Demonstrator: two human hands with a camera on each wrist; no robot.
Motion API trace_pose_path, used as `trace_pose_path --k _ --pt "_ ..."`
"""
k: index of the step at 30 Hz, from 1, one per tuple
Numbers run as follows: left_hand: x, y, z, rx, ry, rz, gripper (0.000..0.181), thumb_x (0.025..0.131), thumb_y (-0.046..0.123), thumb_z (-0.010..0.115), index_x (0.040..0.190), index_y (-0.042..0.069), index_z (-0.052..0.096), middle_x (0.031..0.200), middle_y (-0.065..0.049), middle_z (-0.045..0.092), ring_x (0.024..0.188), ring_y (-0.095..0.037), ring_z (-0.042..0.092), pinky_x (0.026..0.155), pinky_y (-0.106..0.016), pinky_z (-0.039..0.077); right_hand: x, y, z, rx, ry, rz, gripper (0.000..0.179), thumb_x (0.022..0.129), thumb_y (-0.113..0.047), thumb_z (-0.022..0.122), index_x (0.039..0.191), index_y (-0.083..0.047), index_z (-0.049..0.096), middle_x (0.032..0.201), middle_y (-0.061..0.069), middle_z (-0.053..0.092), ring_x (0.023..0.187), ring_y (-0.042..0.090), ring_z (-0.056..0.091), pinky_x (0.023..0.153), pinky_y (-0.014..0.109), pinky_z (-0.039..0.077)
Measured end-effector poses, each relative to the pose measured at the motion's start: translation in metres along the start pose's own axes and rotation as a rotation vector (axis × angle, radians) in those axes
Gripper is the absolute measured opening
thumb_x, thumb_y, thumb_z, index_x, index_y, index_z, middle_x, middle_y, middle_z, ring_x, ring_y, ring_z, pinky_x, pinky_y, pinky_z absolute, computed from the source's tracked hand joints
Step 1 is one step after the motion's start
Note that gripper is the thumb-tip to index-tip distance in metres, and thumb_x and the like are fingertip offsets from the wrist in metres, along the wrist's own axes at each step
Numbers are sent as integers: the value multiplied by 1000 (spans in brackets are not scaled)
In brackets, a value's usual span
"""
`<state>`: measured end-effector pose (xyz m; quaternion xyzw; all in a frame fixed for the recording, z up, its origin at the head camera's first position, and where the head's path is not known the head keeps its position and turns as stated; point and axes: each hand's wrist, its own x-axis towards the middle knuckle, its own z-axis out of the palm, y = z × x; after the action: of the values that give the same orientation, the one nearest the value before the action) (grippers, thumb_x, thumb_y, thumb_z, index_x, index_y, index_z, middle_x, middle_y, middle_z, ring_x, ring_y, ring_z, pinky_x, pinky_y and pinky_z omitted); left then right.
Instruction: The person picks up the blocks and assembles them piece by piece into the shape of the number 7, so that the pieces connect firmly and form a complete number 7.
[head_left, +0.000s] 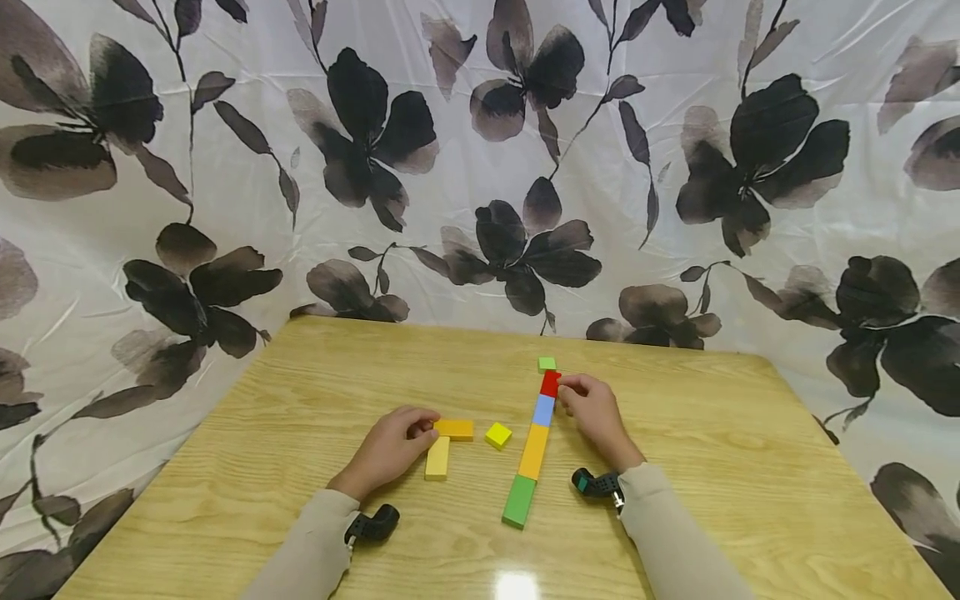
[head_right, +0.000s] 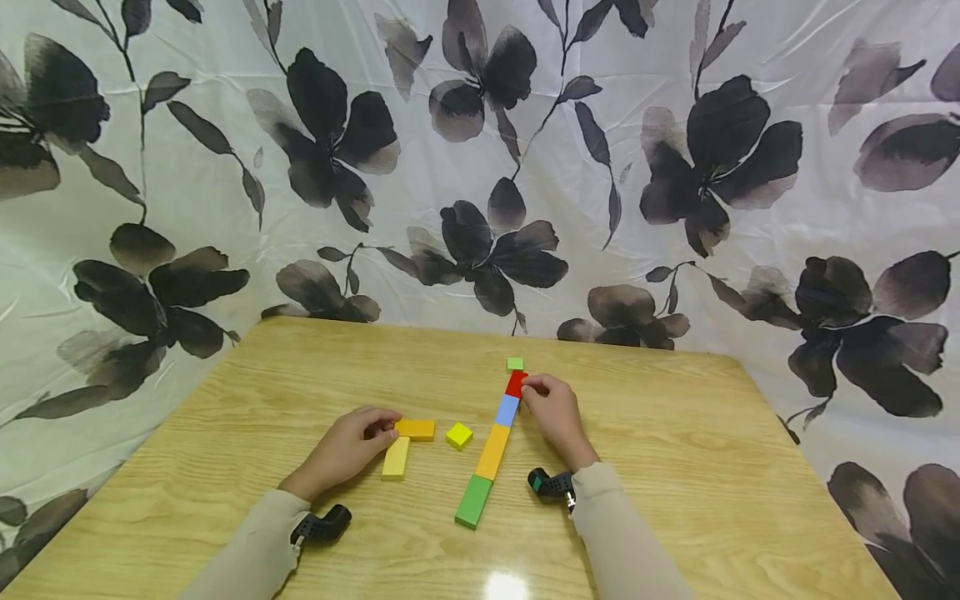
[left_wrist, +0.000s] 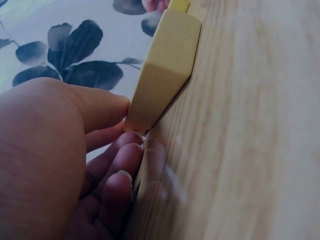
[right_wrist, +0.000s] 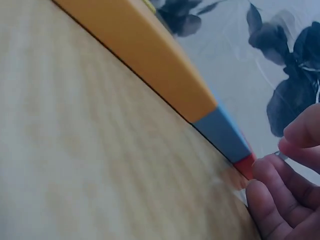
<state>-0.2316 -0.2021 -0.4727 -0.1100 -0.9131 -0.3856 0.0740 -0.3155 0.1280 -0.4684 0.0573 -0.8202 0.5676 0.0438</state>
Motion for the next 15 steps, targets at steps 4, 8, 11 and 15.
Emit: trace_pose_path --k 4,8,11,15 --pt "1 1 0 1 -5 -6 26 96 17 69 122 13 71 102 6 63 88 -10 56 83 -35 49 -12 -2 -1 -53 -16 -32 20 98 -12 64 113 -2 72 94 9 68 84 21 61 73 29 52" --pt "-1 0 1 -3 -17 -11 29 96 17 70 124 12 69 103 6 62 89 -10 56 84 -35 49 -26 -2 -4 -122 -39 -77 19 98 -14 65 112 -4 74 102 6 70 89 20 61 78 31 51" --pt "-4 1 1 -11 -26 -11 32 96 18 70 127 12 67 104 5 62 89 -10 57 84 -35 49 -33 -1 -6 -150 -59 -102 18 98 -13 66 113 -5 74 106 5 70 93 19 62 84 34 50" --pt "-6 3 -1 -10 -32 -3 35 95 20 71 129 11 66 103 6 62 89 -9 57 84 -35 50 -41 -3 -10 -195 -106 -144 22 98 -15 67 118 -7 72 110 4 68 98 19 62 88 39 50"
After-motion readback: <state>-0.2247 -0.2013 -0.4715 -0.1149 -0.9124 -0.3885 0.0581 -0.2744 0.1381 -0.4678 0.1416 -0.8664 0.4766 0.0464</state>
